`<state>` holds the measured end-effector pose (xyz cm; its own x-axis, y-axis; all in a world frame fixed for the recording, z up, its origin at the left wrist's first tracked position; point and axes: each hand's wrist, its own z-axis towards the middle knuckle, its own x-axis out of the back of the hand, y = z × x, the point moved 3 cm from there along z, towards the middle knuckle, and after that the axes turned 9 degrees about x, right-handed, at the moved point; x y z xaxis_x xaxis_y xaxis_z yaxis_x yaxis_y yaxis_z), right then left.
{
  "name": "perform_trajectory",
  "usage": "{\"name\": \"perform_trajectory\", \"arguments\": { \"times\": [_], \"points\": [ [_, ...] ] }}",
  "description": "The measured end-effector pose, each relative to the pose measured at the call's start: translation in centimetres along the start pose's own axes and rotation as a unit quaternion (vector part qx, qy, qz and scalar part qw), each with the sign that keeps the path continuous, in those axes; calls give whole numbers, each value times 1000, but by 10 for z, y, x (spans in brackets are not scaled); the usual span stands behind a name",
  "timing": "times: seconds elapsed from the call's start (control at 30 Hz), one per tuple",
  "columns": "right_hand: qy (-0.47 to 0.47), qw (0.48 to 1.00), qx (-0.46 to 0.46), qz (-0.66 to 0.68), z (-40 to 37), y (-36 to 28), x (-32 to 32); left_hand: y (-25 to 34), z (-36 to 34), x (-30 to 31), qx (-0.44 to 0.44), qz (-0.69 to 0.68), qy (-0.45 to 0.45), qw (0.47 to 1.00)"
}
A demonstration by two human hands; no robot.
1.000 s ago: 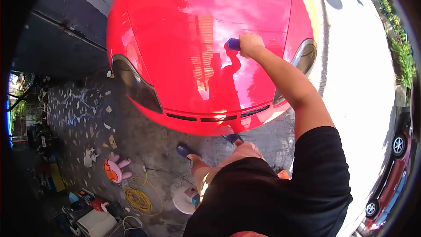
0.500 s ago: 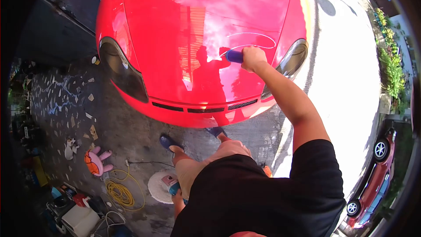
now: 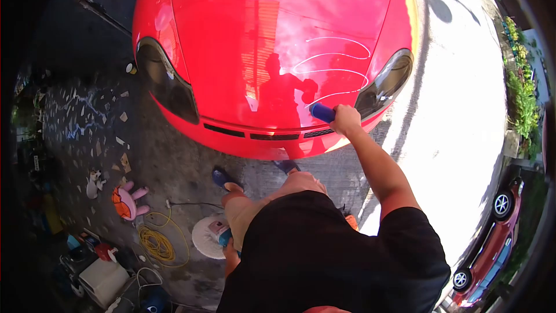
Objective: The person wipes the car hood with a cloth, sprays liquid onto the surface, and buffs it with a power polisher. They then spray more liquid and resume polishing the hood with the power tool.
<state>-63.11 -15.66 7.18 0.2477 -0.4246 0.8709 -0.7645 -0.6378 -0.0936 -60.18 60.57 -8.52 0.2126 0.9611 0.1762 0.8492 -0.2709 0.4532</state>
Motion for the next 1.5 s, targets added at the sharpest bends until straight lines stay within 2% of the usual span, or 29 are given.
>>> {"name": "perform_trajectory", "arguments": {
  "times": [0.07, 0.2, 0.23, 0.3, 0.4, 0.43, 0.5, 0.57, 0.7, 0.87, 0.93, 1.0, 1.03, 1.07, 1.13, 1.23, 1.3, 1.37, 1.5],
  "points": [
    [-7, 999, -7, 36, -18, 7, -16, 1, 6, -1, -35, -6, -4, 999],
    [78, 970, -102, 205, -65, 92, -67, 17, -3, -5, -36, 47, 38, 998],
    [116, 927, -101, 343, -70, 113, -97, 21, -6, -7, -35, 61, 48, 996],
    [183, 779, -93, 592, -77, 147, -155, 28, -15, -12, -33, 85, 62, 994],
    [177, 591, -54, 785, -90, 117, -156, 31, -27, -15, -38, 112, 86, 989],
    [135, 550, -39, 823, -88, 106, -157, 34, -31, -17, -39, 123, 94, 987],
    [119, 583, 17, 804, -76, 82, -157, 37, -39, -19, -45, 142, 107, 983],
    [87, 572, 30, 815, -69, 51, -137, 41, -46, -18, -52, 161, 118, 978],
    [68, 626, 127, 766, -29, -4, -103, 40, -57, -12, -70, 194, 141, 968],
    [18, 684, 336, 647, -16, -118, -53, 0, -60, 18, -96, 241, 197, 945],
    [-2, 718, 403, 568, -22, -163, -52, -21, -53, 30, -143, 298, 222, 917],
    [-28, 746, 454, 487, -34, -211, -65, -36, -51, 31, -212, 380, 260, 862],
    [-46, 752, 484, 444, -41, -240, -77, -55, -55, 36, -182, 372, 267, 870],
    [-42, 754, 495, 429, -47, -265, -93, -71, -56, 42, -127, 330, 254, 900],
    [-56, 741, 537, 399, -58, -320, -134, -102, -76, 44, 32, 185, 223, 957],
    [-119, 768, 538, 327, -69, -400, -201, -51, -133, 21, 208, 25, 197, 958],
    [-156, 783, 533, 280, -70, -459, -256, -89, -125, 46, 254, -38, 139, 956],
    [-160, 802, 532, 220, -65, -506, -310, -153, -106, 60, 233, -73, 167, 955],
    [-168, 815, 549, 73, -30, -604, -455, -129, -103, 74, 322, -72, 139, 934]
  ]
}}
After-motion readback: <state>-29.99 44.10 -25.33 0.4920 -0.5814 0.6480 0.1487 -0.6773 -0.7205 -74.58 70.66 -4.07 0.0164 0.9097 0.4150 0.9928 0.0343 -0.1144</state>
